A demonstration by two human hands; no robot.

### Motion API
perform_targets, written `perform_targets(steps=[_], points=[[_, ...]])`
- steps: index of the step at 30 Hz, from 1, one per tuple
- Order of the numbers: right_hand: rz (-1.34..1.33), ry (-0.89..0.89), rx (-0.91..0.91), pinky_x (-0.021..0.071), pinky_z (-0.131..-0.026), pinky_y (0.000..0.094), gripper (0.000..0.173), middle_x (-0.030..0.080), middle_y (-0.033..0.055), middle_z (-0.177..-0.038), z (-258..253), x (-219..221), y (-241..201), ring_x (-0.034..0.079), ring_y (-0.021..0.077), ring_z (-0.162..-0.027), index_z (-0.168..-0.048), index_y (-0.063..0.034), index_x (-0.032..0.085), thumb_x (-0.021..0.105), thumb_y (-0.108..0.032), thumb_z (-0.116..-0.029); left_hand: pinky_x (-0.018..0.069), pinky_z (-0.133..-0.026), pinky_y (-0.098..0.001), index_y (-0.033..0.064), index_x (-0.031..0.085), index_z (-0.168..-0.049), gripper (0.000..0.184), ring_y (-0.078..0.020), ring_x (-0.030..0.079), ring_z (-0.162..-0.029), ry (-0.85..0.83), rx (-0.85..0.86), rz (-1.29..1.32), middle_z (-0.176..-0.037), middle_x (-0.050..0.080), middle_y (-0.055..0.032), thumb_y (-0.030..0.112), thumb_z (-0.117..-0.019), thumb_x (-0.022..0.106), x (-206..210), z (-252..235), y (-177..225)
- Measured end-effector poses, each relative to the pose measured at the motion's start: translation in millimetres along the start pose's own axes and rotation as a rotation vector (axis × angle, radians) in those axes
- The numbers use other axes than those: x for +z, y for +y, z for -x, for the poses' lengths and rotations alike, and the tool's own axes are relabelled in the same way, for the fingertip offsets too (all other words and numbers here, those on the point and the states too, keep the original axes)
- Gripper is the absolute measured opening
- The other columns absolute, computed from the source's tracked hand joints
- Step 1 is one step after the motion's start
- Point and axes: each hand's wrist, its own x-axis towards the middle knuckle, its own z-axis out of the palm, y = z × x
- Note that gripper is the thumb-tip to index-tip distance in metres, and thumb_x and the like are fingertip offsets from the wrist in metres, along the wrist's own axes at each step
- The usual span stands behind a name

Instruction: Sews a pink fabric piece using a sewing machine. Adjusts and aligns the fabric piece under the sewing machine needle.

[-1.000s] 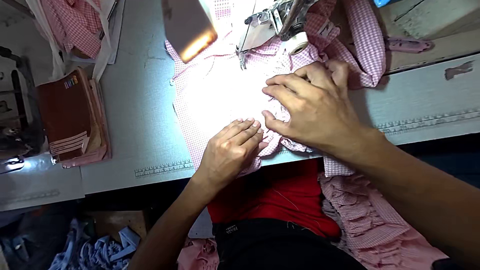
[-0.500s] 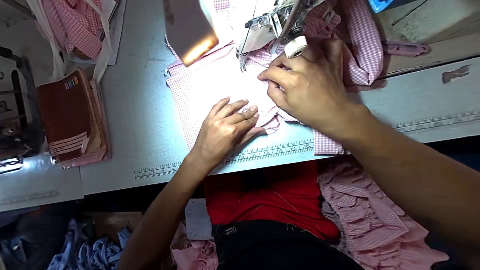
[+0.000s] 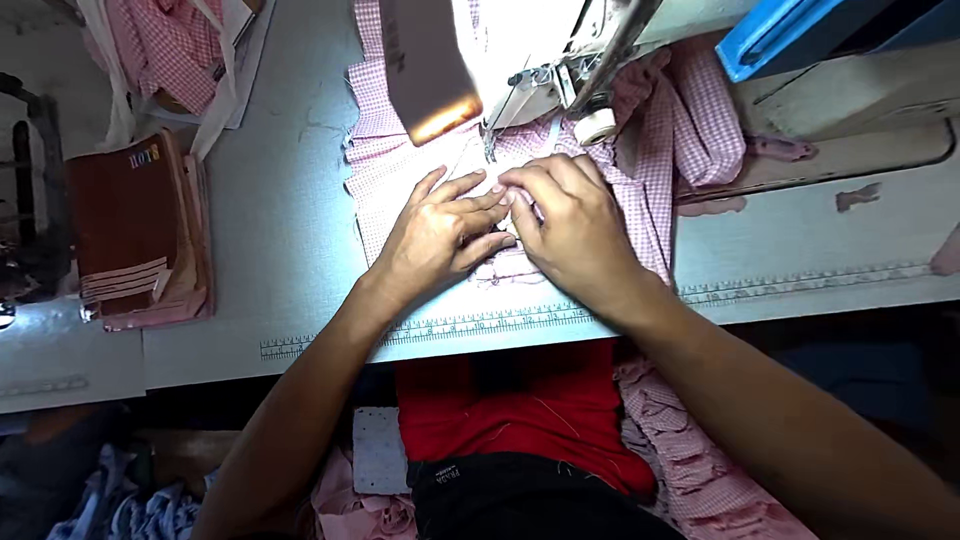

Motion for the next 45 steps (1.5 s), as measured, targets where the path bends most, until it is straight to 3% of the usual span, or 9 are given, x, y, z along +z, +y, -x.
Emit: perform_targets(steps=[4, 7, 14, 21, 27, 31, 36, 39, 45], points=[[0.039, -0.009, 0.009, 0.0468, -0.097, 0.0450, 0.029, 0.068, 0.0126, -0.113, -7, 5, 16, 0.060, 0.0330, -0.111, -0.117, -0.0143, 0.075, 0.050, -0.017, -0.1026, 0.0307, -0.123, -0.0542, 0.0134, 0.075, -0.126, 0.035, -0.0249, 0.054, -0.140, -0.020, 0.082, 0.069, -0.136, 0.069, -0.0015, 0.032, -0.1064, 0.053, -22, 14, -33], [0.048, 0.010, -0.008, 0.0462, -0.096, 0.0433, 0.027, 0.068, 0.0109, -0.111, -3, 6, 17, 0.060, 0.0309, -0.110, -0.113, -0.0146, 0.076, 0.052, -0.016, -0.1021, 0.0368, -0.118, -0.0490, 0.0149, 0.073, -0.128, 0.033, -0.0279, 0.056, -0.136, 0.129, -0.131, -0.232, -0.137, 0.067, -0.0062, 0.023, -0.1066, 0.049, -45, 24, -55], [0.008, -0.021, -0.024, 0.0483, -0.091, 0.0483, 0.023, 0.065, 0.0139, -0.116, 4, -2, 11, 0.059, 0.0349, -0.110, -0.115, -0.0089, 0.075, 0.058, -0.010, -0.0998, 0.0527, -0.088, -0.0397, 0.0095, 0.076, -0.103, 0.026, -0.0277, 0.065, -0.101, 0.196, -0.092, -0.182, -0.102, 0.071, -0.0099, 0.032, -0.0997, 0.065, 0, -26, 5], [-0.020, -0.024, -0.045, 0.0490, -0.097, 0.0479, 0.027, 0.069, 0.0129, -0.116, -10, -1, 32, 0.062, 0.0336, -0.112, -0.119, -0.0116, 0.076, 0.056, -0.014, -0.0995, 0.0526, -0.074, -0.0388, 0.0049, 0.076, -0.089, 0.015, -0.0268, 0.064, -0.086, 0.128, 0.064, -0.167, -0.086, 0.068, -0.0093, 0.007, -0.0952, 0.062, -4, -6, 31], [0.033, -0.029, -0.042, 0.0464, -0.102, 0.0455, 0.032, 0.069, 0.0110, -0.120, -24, 2, 42, 0.061, 0.0311, -0.117, -0.122, -0.0155, 0.075, 0.051, -0.015, -0.1011, 0.0563, -0.083, -0.0368, 0.0079, 0.078, -0.097, 0.014, -0.0239, 0.069, -0.096, 0.193, -0.017, -0.152, -0.096, 0.074, -0.0078, 0.013, -0.0961, 0.065, 13, 16, 57], [0.018, -0.027, -0.044, 0.0456, -0.101, 0.0477, 0.029, 0.068, 0.0117, -0.123, -14, 0, 37, 0.060, 0.0321, -0.117, -0.120, -0.0144, 0.076, 0.055, -0.014, -0.0998, 0.0524, -0.093, -0.0450, 0.0131, 0.065, -0.138, 0.044, -0.0280, 0.064, -0.110, 0.204, -0.314, -0.127, -0.118, 0.069, -0.0116, 0.039, -0.1021, 0.060, 0, -2, 18], [0.001, -0.011, -0.043, 0.0475, -0.096, 0.0482, 0.029, 0.068, 0.0110, -0.120, -10, 0, 36, 0.060, 0.0329, -0.112, -0.121, -0.0170, 0.076, 0.056, -0.016, -0.0999, 0.0469, -0.100, -0.0543, 0.0115, 0.076, -0.114, 0.027, -0.0347, 0.061, -0.115, 0.146, -0.362, -0.286, -0.115, 0.069, -0.0145, 0.012, -0.1015, 0.052, -55, 29, -65], [-0.013, -0.020, -0.054, 0.0467, -0.094, 0.0501, 0.028, 0.067, 0.0100, -0.121, -6, -1, 34, 0.059, 0.0330, -0.113, -0.120, -0.0163, 0.076, 0.056, -0.017, -0.0999, 0.0385, -0.109, -0.0588, 0.0118, 0.076, -0.112, 0.027, -0.0400, 0.051, -0.131, 0.201, -0.445, -0.405, -0.136, 0.060, -0.0178, 0.008, -0.0938, 0.055, -70, 20, -21], [0.002, 0.005, -0.050, 0.0465, -0.095, 0.0493, 0.025, 0.069, 0.0095, -0.118, -5, 3, 34, 0.059, 0.0321, -0.113, -0.115, -0.0151, 0.077, 0.058, -0.017, -0.0981, 0.0514, -0.100, -0.0440, 0.0069, 0.071, -0.125, 0.038, -0.0295, 0.065, -0.115, 0.214, -0.198, -0.188, -0.122, 0.070, -0.0142, 0.031, -0.0964, 0.064, -6, -31, 32]])
